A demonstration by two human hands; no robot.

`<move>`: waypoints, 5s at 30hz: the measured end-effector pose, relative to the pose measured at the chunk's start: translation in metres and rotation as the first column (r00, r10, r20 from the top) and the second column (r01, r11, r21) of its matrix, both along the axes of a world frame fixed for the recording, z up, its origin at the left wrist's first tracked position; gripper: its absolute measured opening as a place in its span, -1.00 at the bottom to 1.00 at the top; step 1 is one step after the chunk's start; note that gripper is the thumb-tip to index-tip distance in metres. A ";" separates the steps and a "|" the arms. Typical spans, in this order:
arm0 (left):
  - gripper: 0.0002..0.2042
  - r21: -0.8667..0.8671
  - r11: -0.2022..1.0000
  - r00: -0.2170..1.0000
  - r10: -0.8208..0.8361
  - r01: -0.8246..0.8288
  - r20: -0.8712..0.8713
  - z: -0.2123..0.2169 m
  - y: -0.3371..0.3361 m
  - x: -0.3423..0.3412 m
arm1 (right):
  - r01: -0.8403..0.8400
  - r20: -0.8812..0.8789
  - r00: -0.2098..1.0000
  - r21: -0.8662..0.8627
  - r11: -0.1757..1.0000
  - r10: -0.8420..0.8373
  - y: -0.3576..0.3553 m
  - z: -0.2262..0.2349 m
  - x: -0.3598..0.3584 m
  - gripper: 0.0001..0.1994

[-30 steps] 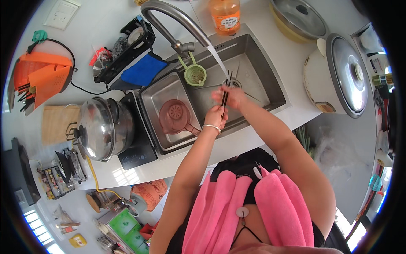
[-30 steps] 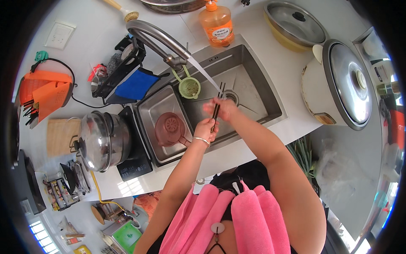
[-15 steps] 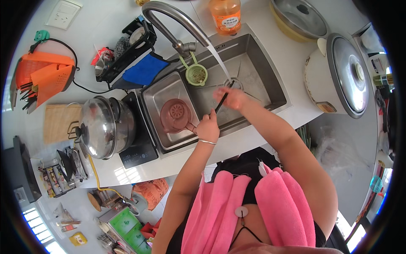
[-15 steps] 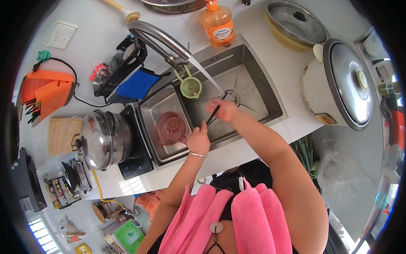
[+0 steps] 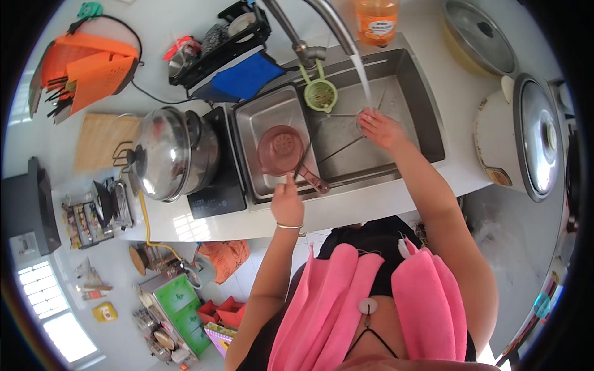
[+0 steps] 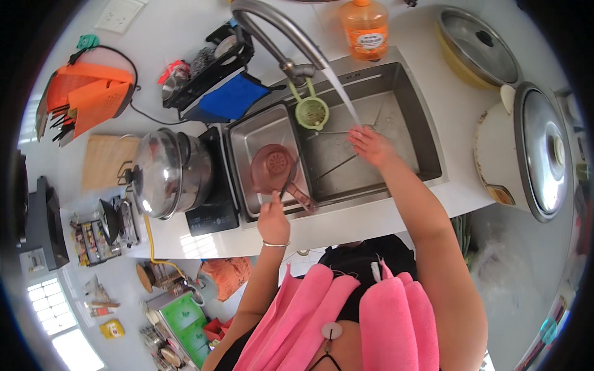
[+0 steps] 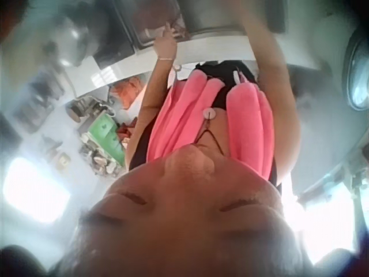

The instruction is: The person kneads dough in a metal bowl using their hands. They then move the bowl to a counter, wash their hands and chopsticks at the sink, and finally pick up a large root vegetable from a crate on the floor.

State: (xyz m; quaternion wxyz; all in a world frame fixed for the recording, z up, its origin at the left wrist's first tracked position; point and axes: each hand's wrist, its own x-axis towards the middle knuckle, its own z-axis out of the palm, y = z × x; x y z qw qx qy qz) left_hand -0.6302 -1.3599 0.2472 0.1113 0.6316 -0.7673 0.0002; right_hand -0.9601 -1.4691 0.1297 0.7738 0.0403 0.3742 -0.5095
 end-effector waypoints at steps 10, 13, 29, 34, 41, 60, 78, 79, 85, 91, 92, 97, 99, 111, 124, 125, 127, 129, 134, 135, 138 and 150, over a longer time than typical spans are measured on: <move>-0.64 0.157 0.934 0.926 0.273 -0.320 0.262 -0.021 -0.012 0.060 | -0.091 -0.255 0.965 -0.128 0.988 0.056 -0.003 -0.011 0.021 -0.64; -0.57 0.049 0.992 0.971 0.107 -0.120 0.215 0.002 -0.027 0.023 | -0.328 -0.757 0.653 -0.247 0.912 0.030 0.001 -0.023 0.012 -0.60; -0.75 0.674 0.514 0.121 0.741 0.530 -0.660 -0.071 -0.159 -0.249 | -0.669 -0.853 -0.165 -0.272 0.692 -0.495 0.008 0.036 0.006 -0.54; -0.87 0.609 0.403 -0.165 0.898 0.683 -0.408 -0.095 -0.181 -0.243 | -0.367 -0.717 0.697 -0.388 0.845 -0.026 0.010 0.031 0.000 -0.67; -0.87 0.327 0.501 -0.480 0.864 0.801 -0.149 -0.102 -0.168 -0.245 | 0.552 0.511 0.733 -0.060 0.832 -0.450 0.007 0.031 0.019 -0.78; -0.50 0.784 0.580 0.244 0.746 0.220 -0.620 -0.178 -0.162 -0.209 | -0.342 -0.837 -0.525 0.370 0.863 0.151 -0.041 0.009 0.037 -0.24; -0.61 0.482 0.866 0.376 0.406 0.132 -0.833 -0.127 -0.116 -0.255 | -0.551 -0.946 -0.102 0.312 0.774 0.309 -0.037 -0.029 0.002 -0.45; -0.61 0.334 0.943 0.346 0.317 -0.011 -0.883 -0.132 -0.114 -0.264 | -0.531 -0.946 0.059 0.241 0.812 0.319 -0.036 -0.036 0.013 -0.46; -0.41 0.742 0.550 -0.204 0.834 0.384 -0.513 -0.083 -0.150 -0.241 | 0.048 -0.556 0.831 0.063 0.997 -0.005 -0.019 -0.038 0.058 -0.38; -0.34 0.647 0.598 -0.040 0.748 0.473 -0.662 -0.114 -0.149 -0.249 | -0.102 -0.146 0.978 0.282 0.954 0.148 -0.045 -0.003 0.011 -0.23; -0.35 0.644 0.583 -0.009 0.745 0.495 -0.667 -0.115 -0.151 -0.245 | -0.106 -0.145 0.978 0.266 0.958 0.149 -0.042 0.008 0.025 -0.24; -0.34 0.852 0.497 0.363 0.773 0.162 -0.520 -0.118 -0.155 -0.258 | -0.022 -0.239 0.968 0.248 0.968 0.083 -0.041 0.044 0.020 -0.28; -0.48 0.827 0.493 0.070 0.847 0.269 -0.527 -0.125 -0.151 -0.267 | 0.195 -0.286 0.946 0.124 0.973 -0.153 -0.042 0.027 0.012 -0.19; -0.55 0.449 0.382 -0.396 0.916 0.808 -0.067 -0.111 -0.134 -0.238 | 0.518 0.199 0.820 0.139 0.844 -0.536 -0.059 -0.010 0.034 -0.17; -0.55 0.825 0.476 -0.313 0.868 0.304 -0.386 -0.098 -0.097 -0.269 | -0.539 -0.888 -0.456 0.224 0.812 -0.058 -0.061 -0.013 0.023 -0.69; -0.54 0.808 0.529 -0.174 0.849 0.261 -0.499 -0.099 -0.091 -0.272 | -0.583 -0.808 -0.585 0.356 0.730 -0.074 -0.062 -0.010 0.023 -0.72; -0.49 0.767 0.580 -0.093 0.810 0.275 -0.579 -0.105 -0.094 -0.272 | -0.523 -0.631 -0.776 0.645 0.557 0.003 -0.063 -0.007 0.022 -0.67; -0.41 0.727 0.588 -0.228 0.809 0.354 -0.542 -0.113 -0.117 -0.257 | -0.411 -0.438 -0.899 0.842 0.351 -0.002 -0.068 -0.001 0.027 -0.64; -0.33 0.483 0.869 0.038 0.482 0.105 -0.875 -0.112 -0.110 -0.260 | -0.388 -0.370 -0.922 0.868 0.310 -0.118 -0.066 0.011 0.034 -0.58; -0.30 0.443 0.893 0.093 0.436 0.076 -0.895 -0.109 -0.105 -0.261 | -0.421 -0.390 -0.907 0.841 0.338 -0.158 -0.063 0.014 0.029 -0.57; -0.20 0.644 0.763 0.138 0.632 0.066 -0.763 -0.080 -0.095 -0.279 | -0.491 -0.414 -0.871 0.741 0.458 -0.264 -0.045 0.010 0.009 -0.53; -0.79 0.594 0.319 -0.213 0.946 0.739 -0.243 -0.173 -0.154 -0.178 | -0.632 -0.954 0.258 -0.284 0.721 -0.150 0.021 -0.019 0.060 -0.47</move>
